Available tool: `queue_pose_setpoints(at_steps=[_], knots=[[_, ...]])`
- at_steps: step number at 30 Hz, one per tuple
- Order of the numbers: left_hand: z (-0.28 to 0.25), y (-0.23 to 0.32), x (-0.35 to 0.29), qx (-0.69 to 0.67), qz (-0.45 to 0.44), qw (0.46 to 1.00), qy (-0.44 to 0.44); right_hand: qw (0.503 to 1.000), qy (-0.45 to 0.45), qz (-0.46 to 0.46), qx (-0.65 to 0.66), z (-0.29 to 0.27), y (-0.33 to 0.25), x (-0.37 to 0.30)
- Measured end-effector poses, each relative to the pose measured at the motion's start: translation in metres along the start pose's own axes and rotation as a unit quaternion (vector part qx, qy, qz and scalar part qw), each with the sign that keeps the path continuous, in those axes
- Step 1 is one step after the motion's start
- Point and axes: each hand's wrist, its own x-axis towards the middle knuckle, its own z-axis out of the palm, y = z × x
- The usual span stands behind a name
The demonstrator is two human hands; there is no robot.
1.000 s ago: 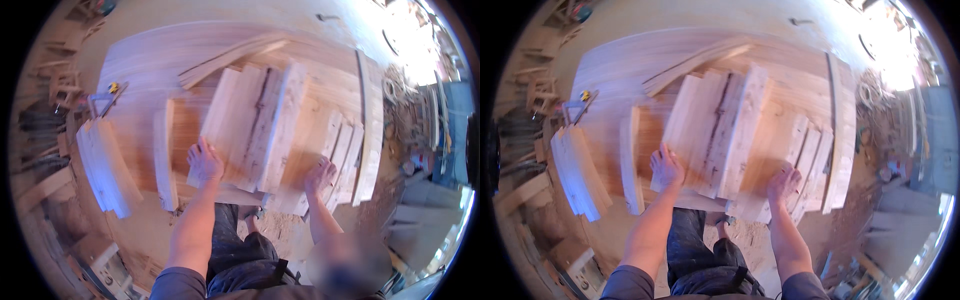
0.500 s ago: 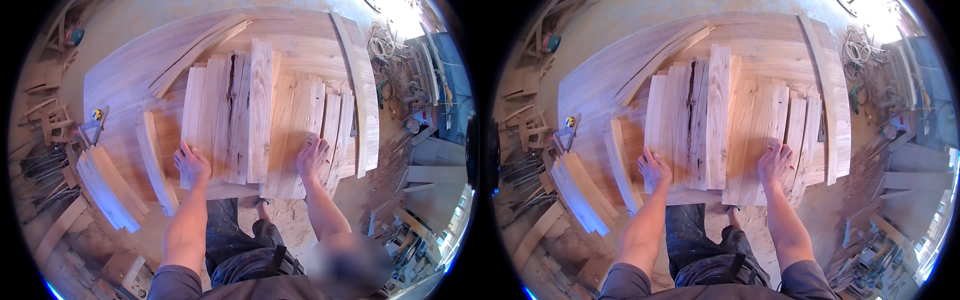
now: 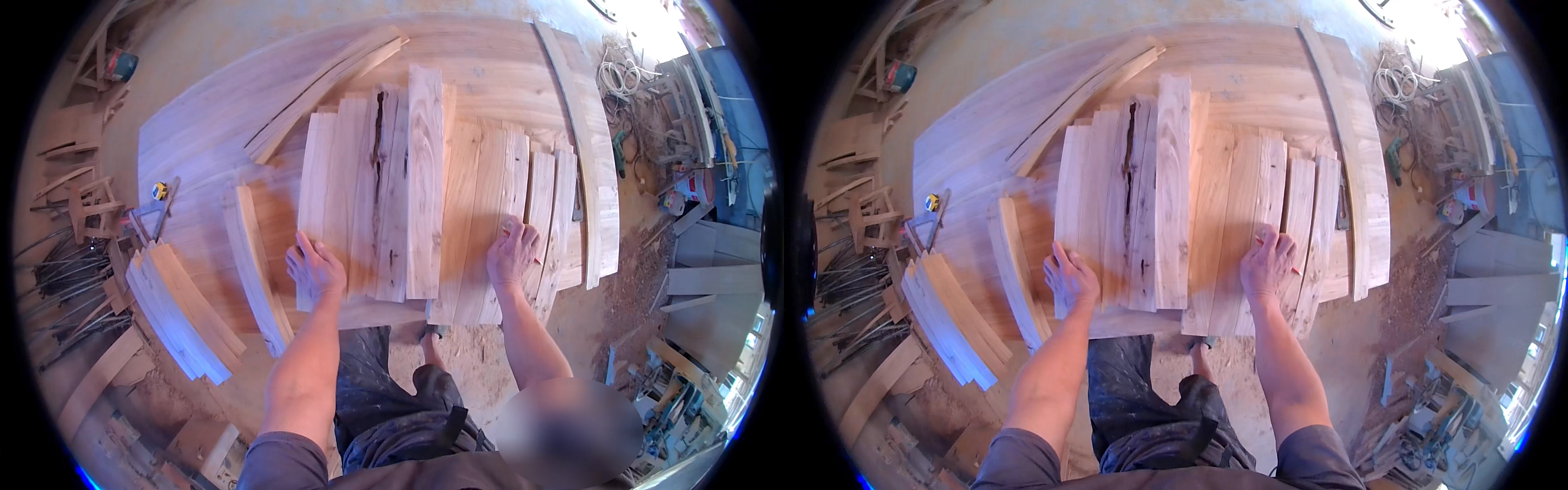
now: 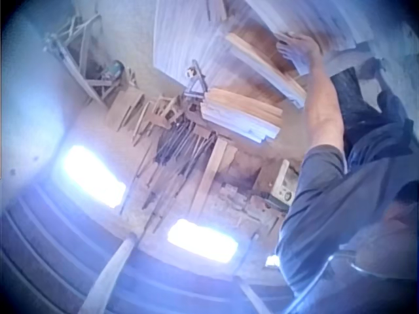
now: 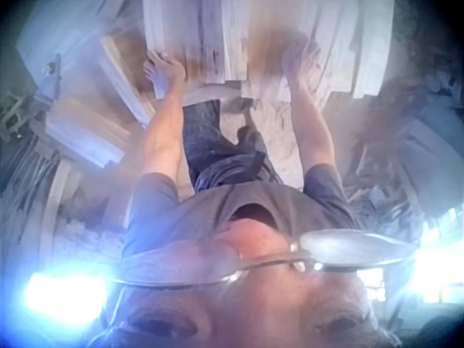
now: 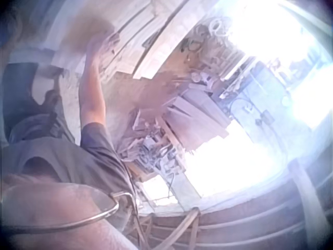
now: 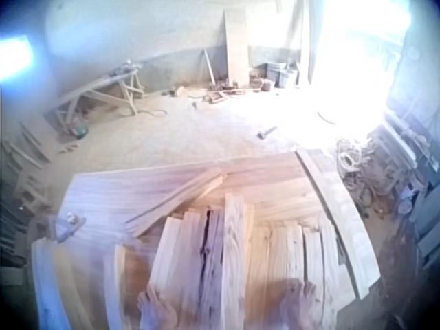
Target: The person picks up wooden planks from a pile on a workbench, inspects them, and places them into separate stacks. The person handles the planks one at a time, turning them over to examine both sides before stacking them.
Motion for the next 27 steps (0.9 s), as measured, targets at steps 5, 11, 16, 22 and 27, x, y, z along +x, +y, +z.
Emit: queue_pose_setpoints(at_steps=[5,11,16,22,27], knots=[[0.001,-0.004,-0.001,-0.002,-0.001,1.0,-0.002,0.989,-0.021,0.082,0.123,-0.017,-0.031,-0.008],[-0.001,-0.004,0.0,-0.001,-0.012,1.0,-0.003,0.961,-0.222,0.03,0.159,-0.048,-0.144,-0.041],[0.005,-0.005,0.0,-0.003,-0.005,1.0,0.003,0.91,-0.26,0.168,0.277,-0.059,-0.144,-0.029],[0.002,-0.004,0.0,0.005,-0.012,1.0,0.004,0.681,-0.359,0.275,0.576,-0.059,-0.091,-0.023],[-0.007,0.002,-0.003,-0.001,-0.007,1.0,-0.015,0.613,-0.363,0.287,0.641,-0.045,-0.071,-0.036]])
